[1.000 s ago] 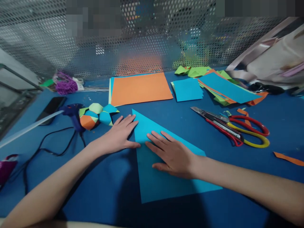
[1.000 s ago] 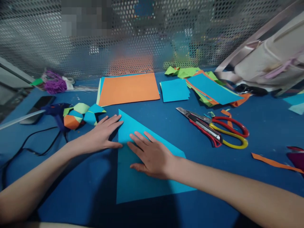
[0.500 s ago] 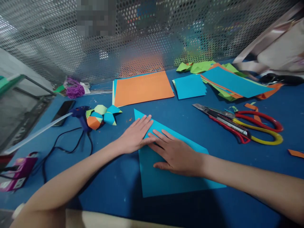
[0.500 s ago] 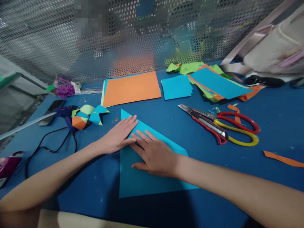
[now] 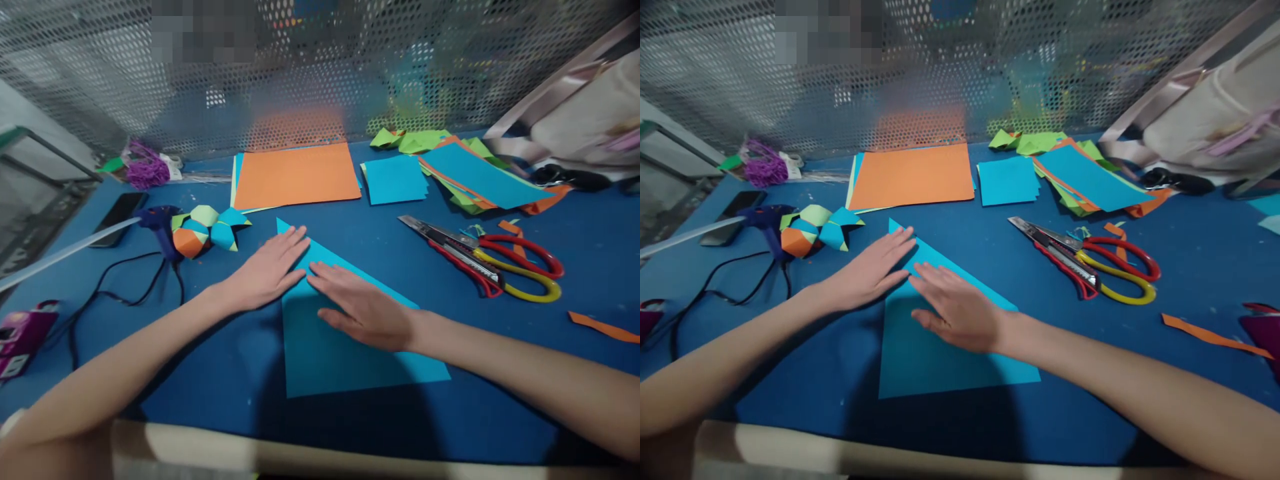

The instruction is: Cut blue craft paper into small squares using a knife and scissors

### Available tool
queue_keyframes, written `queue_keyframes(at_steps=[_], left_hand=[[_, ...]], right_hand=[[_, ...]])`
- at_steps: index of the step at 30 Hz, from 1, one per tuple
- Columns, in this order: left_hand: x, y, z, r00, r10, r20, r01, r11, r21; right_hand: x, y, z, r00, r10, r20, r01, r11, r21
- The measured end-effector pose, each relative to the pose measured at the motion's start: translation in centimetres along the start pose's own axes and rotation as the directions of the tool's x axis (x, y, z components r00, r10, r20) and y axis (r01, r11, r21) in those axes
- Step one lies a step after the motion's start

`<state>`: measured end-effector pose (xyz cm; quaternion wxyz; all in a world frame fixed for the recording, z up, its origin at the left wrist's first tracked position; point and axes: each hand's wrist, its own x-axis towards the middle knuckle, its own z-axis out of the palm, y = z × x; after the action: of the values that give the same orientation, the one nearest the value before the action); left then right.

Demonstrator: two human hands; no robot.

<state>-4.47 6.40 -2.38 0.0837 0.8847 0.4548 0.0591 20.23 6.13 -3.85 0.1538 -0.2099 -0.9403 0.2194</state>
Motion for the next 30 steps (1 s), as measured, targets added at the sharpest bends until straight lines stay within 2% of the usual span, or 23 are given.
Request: queue_keyframes(at_steps=[4, 7, 10, 13, 17, 23, 27, 30], left_hand=[[-1.9, 3.1, 1.4, 0.996, 0.089, -0.019, -0.090, 0.993, -0.076], [-1.9, 3.9, 2.4, 0.994, 0.107, -0.038, -0.111, 0.984, -0.141], [-1.6, 4.0, 2.9, 0.993, 0.116, -0.036, -0.119, 0.986, -0.115], [-1.6, 4.0, 2.8, 0.996, 0.087, 0.035, -0.086, 0.996, -0.003], [-1.9, 4.3, 2.5, 0.994, 0.059, 0.095, -0.065, 0.996, 0.060], [-2.5, 3.9, 2.4, 0.994, 0.050, 0.093, -0.054, 0.998, 0.039], [-3.1, 3.5, 2.1, 0.996, 0.057, 0.066, -0.057, 0.998, -0.005], [-3.7, 3.5, 1.8, 0.995, 0.094, 0.018, -0.093, 0.994, -0.051]], right_hand=[[1.4, 0.4, -0.6, 0.990, 0.064, -0.124, -0.057, 0.997, 0.060], [2.7, 0.1, 0.0, 0.998, -0.023, -0.054, 0.025, 0.999, 0.029], [2.8, 0.2, 0.7, 0.995, -0.092, 0.034, 0.093, 0.994, -0.048], [1.3, 1.0, 0.6, 0.997, -0.035, 0.074, 0.047, 0.984, -0.173], [-2.2, 2.5, -0.7, 0.990, 0.074, 0.116, -0.037, 0.954, -0.297], [-7.3, 3.5, -2.2, 0.980, 0.191, 0.054, -0.152, 0.899, -0.411], [-8.3, 2.9, -2.5, 0.978, 0.207, 0.033, -0.174, 0.890, -0.421], [-7.5, 2.1, -2.7, 0.977, 0.205, -0.056, -0.210, 0.899, -0.385]])
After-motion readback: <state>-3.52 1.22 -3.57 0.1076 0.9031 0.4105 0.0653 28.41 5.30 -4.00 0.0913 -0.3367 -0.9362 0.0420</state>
